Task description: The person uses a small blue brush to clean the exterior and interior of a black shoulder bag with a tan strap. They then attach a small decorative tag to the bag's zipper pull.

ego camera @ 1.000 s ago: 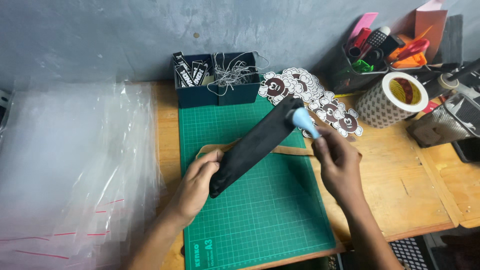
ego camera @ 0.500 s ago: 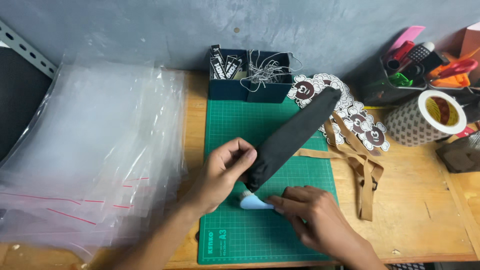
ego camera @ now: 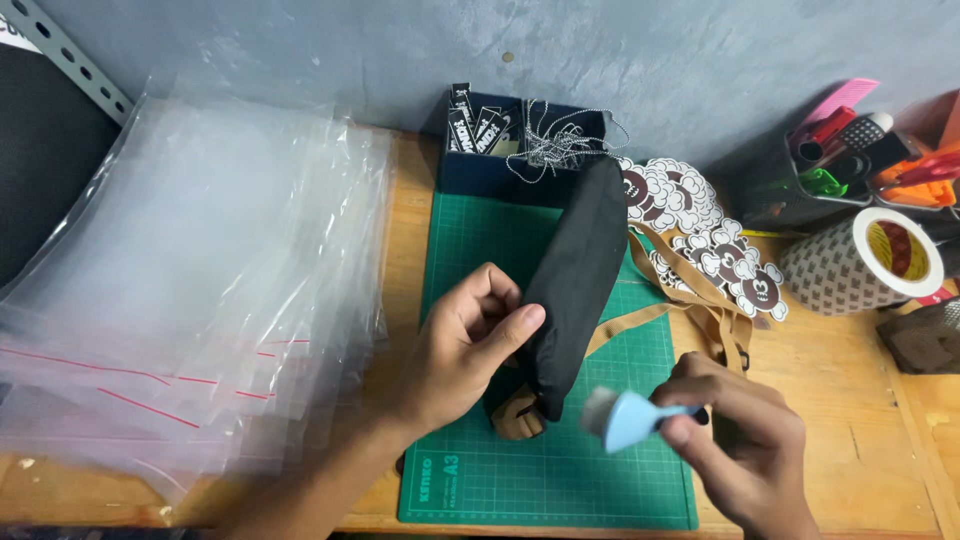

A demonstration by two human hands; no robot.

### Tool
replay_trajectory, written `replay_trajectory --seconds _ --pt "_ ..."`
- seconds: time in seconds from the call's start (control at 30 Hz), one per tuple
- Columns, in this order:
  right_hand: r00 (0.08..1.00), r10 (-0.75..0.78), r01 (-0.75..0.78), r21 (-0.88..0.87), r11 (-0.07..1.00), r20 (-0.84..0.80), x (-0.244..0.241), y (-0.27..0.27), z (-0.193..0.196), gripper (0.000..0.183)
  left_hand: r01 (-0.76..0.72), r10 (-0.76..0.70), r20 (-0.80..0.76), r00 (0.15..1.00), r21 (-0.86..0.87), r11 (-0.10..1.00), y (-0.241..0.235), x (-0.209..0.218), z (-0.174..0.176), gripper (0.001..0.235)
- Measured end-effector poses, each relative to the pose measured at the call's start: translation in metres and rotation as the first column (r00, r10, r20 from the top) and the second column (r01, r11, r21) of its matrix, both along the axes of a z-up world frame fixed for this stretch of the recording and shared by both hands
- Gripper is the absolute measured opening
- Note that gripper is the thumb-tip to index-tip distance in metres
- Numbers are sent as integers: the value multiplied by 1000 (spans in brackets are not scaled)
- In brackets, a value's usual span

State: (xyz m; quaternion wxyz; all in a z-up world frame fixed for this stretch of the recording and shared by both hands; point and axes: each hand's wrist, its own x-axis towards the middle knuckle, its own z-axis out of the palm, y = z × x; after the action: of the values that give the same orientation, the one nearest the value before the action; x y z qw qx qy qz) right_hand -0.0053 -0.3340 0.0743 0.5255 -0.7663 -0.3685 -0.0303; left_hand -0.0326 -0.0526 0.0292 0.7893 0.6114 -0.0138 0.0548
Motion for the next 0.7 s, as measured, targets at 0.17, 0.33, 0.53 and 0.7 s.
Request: replay_trajectory --seconds 0.17,0.33,0.53,0.7 --pt "961 8 55 -221 974 276 11 27 5 19 -127 112 109 988 141 982 -2 -5 8 29" --pt "859 -348 463 -283 840 375 16 25 1 12 -200 180 139 974 143 969 -1 -6 8 30" --pt "893 -4 161 -310 937 450 18 38 -13 18 -290 239 217 947 245 925 -6 -5 -1 32" --pt "966 -23 87 -241 967 258 25 30 -3 20 -304 261 192 946 246 920 -5 -2 -4 30"
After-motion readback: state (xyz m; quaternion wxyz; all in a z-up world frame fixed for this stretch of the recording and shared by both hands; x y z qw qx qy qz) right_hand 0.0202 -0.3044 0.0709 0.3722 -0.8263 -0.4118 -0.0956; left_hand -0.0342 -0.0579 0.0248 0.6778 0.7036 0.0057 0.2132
